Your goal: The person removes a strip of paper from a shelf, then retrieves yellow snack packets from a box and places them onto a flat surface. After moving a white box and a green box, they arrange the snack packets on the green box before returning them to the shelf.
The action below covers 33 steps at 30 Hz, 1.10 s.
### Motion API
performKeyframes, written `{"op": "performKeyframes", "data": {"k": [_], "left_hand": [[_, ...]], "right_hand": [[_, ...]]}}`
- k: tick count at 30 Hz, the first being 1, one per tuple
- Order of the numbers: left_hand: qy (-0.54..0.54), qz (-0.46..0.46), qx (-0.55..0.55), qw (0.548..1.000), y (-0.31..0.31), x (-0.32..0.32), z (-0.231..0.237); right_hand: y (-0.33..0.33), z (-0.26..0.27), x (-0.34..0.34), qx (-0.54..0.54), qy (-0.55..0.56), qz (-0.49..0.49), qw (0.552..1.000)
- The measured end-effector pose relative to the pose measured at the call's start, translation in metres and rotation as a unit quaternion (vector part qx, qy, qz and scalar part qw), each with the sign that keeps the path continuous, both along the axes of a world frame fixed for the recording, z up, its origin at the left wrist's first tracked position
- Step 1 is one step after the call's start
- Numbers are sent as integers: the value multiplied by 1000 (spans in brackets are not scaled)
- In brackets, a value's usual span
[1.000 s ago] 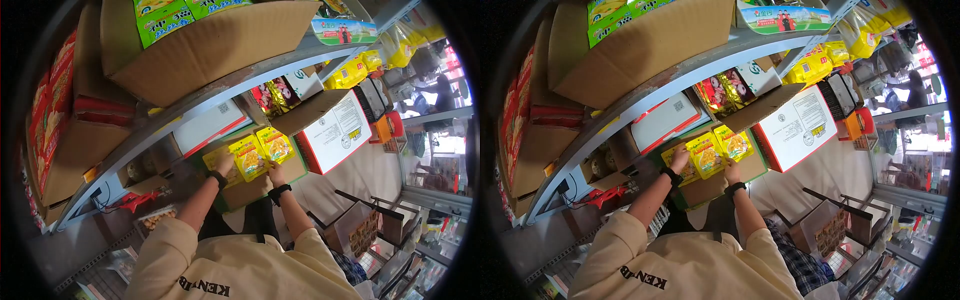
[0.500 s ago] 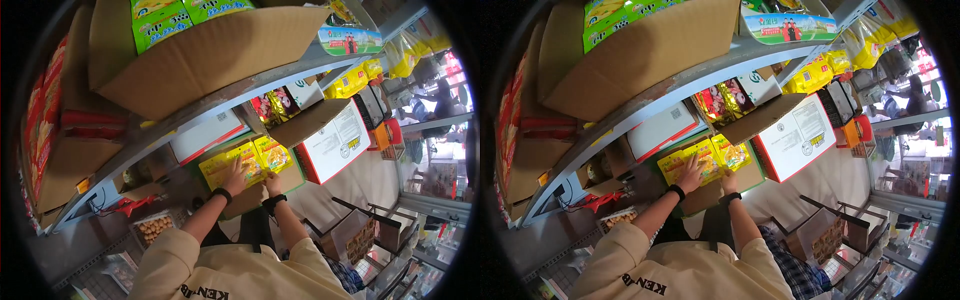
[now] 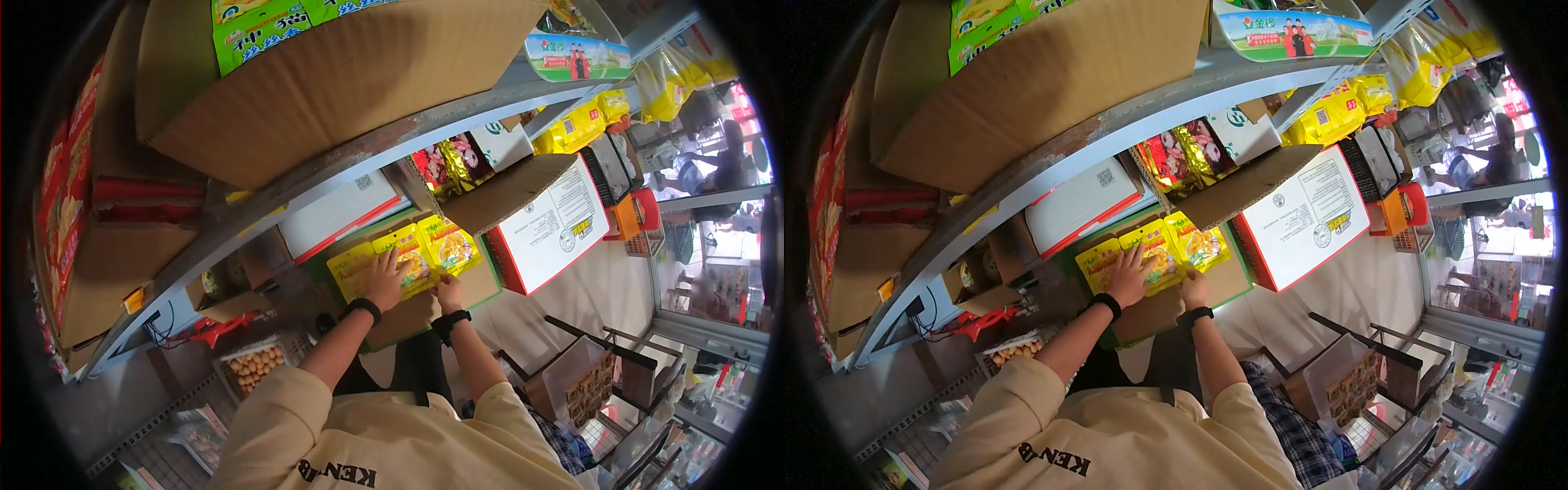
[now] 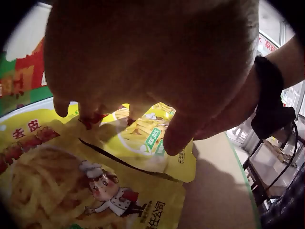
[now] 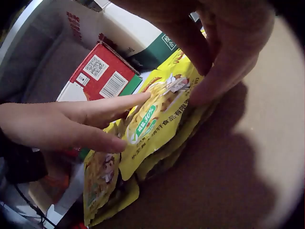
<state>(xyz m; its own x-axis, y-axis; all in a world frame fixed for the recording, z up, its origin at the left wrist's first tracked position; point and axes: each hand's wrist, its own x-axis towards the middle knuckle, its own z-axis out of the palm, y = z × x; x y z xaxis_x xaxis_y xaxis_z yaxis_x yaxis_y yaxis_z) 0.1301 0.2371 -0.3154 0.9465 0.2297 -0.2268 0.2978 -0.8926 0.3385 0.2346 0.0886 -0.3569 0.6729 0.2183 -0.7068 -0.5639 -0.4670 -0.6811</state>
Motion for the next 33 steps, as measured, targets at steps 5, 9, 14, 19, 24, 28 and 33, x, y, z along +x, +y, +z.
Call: {"op": "performKeyframes", "data": {"k": [5,9,14,19,24,28,33], "left_hand": [[10,-9,2,1000,2,1,4],[33,-5,11,999,0,3,2],[82,3,7,997,0,13,12],[50,12,-46,998,7,22,31],[-187,45,-94,977,-2,-48,86],[-281,88,-250,922,31,-136,183],[-428,139,-163,878,82,-258,336]], "right_hand": [[-10,-36,0,-13,-42,33,998],[-17,-70,-7,-31,-136,15,990],[-4,14,-17,-125,-265,75,953],[-7,57,-29,-38,-320,66,944],[-6,146,-46,133,-137,102,976],[18,215,-97,223,-141,141,954],[96,315,-200,297,-272,249,881]]}}
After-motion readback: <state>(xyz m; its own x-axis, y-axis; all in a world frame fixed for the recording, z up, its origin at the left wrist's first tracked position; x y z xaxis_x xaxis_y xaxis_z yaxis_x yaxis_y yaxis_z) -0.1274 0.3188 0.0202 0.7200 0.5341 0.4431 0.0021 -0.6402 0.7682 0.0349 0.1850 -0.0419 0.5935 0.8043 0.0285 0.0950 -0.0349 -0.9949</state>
